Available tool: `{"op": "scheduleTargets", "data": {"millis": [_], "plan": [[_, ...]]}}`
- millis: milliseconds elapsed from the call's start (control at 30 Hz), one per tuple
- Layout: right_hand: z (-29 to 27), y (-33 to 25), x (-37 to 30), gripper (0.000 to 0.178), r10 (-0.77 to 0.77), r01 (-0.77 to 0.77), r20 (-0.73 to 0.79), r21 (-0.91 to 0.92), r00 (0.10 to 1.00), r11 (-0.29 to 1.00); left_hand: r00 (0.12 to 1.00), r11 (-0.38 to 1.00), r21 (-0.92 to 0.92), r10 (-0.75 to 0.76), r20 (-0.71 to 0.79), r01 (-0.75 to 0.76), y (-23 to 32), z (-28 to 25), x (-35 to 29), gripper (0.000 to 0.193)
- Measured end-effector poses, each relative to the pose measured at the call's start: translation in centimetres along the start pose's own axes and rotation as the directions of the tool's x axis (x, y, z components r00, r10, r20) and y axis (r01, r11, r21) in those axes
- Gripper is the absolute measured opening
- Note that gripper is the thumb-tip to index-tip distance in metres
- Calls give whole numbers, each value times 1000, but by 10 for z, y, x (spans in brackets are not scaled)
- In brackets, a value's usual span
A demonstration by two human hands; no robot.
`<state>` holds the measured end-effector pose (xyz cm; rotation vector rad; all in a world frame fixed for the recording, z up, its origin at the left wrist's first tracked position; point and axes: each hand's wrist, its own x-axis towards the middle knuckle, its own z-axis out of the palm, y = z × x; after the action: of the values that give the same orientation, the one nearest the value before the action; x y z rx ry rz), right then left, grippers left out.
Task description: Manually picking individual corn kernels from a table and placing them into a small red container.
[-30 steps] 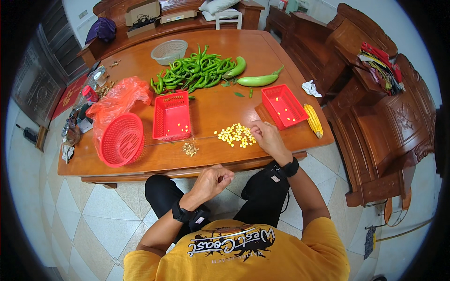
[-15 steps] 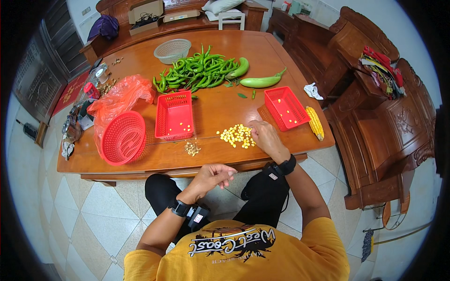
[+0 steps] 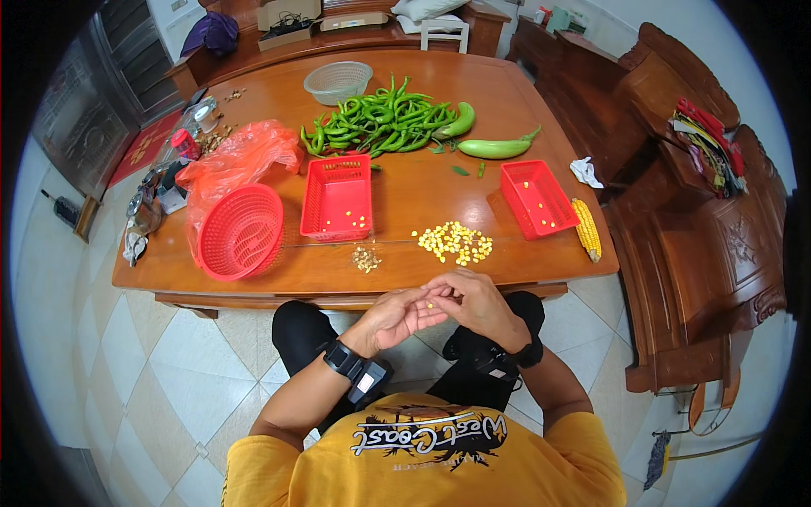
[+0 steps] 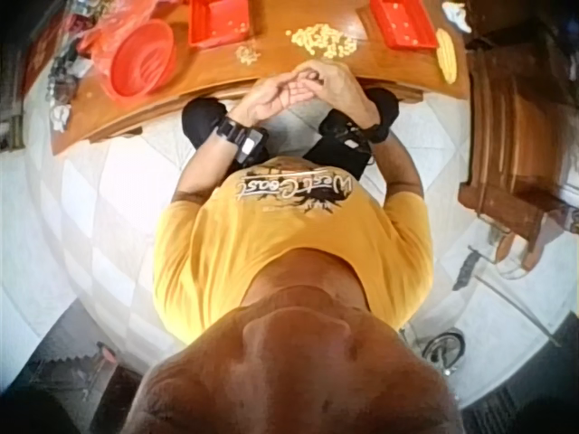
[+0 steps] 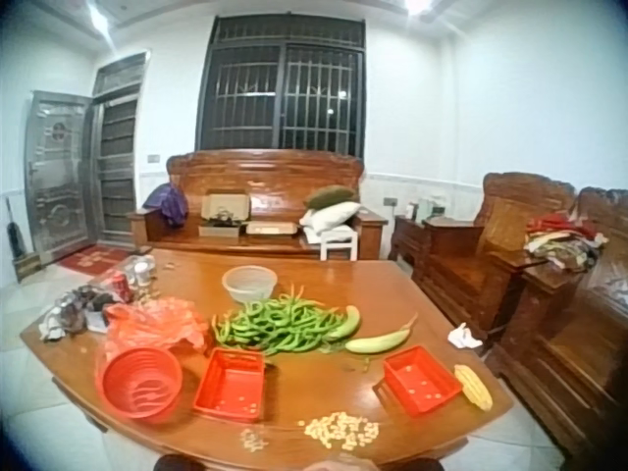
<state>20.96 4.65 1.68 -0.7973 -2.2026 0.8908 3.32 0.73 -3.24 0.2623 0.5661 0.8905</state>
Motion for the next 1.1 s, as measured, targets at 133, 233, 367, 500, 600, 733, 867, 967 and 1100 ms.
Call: {"op": "scheduleTargets", "data": {"millis": [133, 233, 367, 500, 600, 733, 867, 967, 1100], "plan": [[-5, 0, -4, 17, 83, -79, -59, 60, 995, 995, 999, 998, 59, 16, 33, -18, 10, 0, -9, 33], [-8, 4, -11, 15, 124, -115, -121, 77, 985, 990, 982, 958, 223, 189, -13, -182, 35, 12, -23, 31], [-18, 10, -18, 15, 173, -173, -144, 13, 974, 985, 841, 750, 465, 540, -21, -470, 78, 18, -34, 28], [-24, 20, -24, 15, 221, -217, -185, 41, 958, 975, 622, 285, 819, 776, 108, -498, 116, 5, -34, 28], [-28, 24, -24, 14, 236, -235, -202, 29, 951, 972, 576, 126, 910, 806, 139, -395, 130, -9, -32, 26], [-30, 34, -27, 13, 236, -237, -267, 29, 934, 971, 401, -439, 892, 803, 442, -104, 119, 2, -28, 24], [-23, 40, -34, 13, 296, -267, -234, 148, 926, 952, 549, -343, 907, 722, 421, -245, 87, 23, -13, 17], [-13, 43, -41, 13, 347, -300, -186, 240, 919, 923, 656, -366, 884, 597, 462, -290, 63, 31, 7, 15], [0, 45, -51, 12, 399, -334, -119, 365, 909, 869, 711, -374, 879, 529, 463, -295, 43, 26, 35, 15]]}}
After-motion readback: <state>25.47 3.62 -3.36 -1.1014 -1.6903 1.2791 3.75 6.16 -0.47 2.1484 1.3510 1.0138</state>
